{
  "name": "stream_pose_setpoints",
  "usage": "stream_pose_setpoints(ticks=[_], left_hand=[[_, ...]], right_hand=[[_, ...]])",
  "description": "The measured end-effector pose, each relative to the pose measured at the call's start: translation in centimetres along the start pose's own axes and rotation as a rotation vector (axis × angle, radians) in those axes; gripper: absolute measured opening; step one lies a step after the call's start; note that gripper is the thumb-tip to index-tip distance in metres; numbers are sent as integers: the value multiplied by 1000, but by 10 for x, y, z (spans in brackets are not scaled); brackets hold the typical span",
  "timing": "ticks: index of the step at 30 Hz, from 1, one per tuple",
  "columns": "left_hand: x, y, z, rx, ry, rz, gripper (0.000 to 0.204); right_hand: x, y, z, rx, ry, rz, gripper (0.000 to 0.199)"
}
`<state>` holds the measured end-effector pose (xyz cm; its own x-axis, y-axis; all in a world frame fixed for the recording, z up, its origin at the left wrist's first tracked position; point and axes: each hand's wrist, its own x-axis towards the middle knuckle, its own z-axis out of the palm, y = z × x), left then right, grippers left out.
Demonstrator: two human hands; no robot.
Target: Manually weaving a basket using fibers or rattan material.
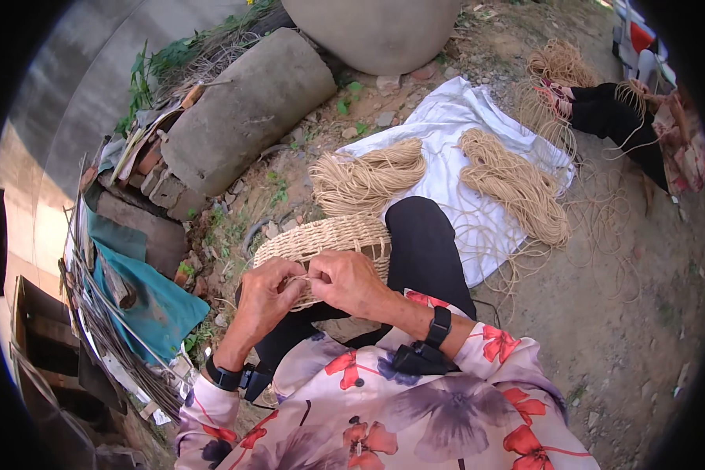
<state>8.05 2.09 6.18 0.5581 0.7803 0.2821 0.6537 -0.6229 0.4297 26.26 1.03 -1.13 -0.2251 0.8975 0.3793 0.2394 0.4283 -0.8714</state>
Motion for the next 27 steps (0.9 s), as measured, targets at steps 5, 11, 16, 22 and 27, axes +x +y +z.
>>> stream_pose_setpoints(ticks=[5,11,16,22,27], left_hand=[[-3,0,-1,136,18,128,14],[-5,-3,0,193,52,233,16],[-9,-5,5,163,107,241,15],[-15,-8,13,14,116,71,12],[-17,-9,20,-117,174,-43,13]], right_hand=[[8,1,-13,81,14,-105,14],[19,2,-19,-156,-180,-260,14],[25,7,-24,-103,-308,-215,9],[21,12,-18,-131,-235,-222,9],[13,12,-8,-177,-91,-237,6]])
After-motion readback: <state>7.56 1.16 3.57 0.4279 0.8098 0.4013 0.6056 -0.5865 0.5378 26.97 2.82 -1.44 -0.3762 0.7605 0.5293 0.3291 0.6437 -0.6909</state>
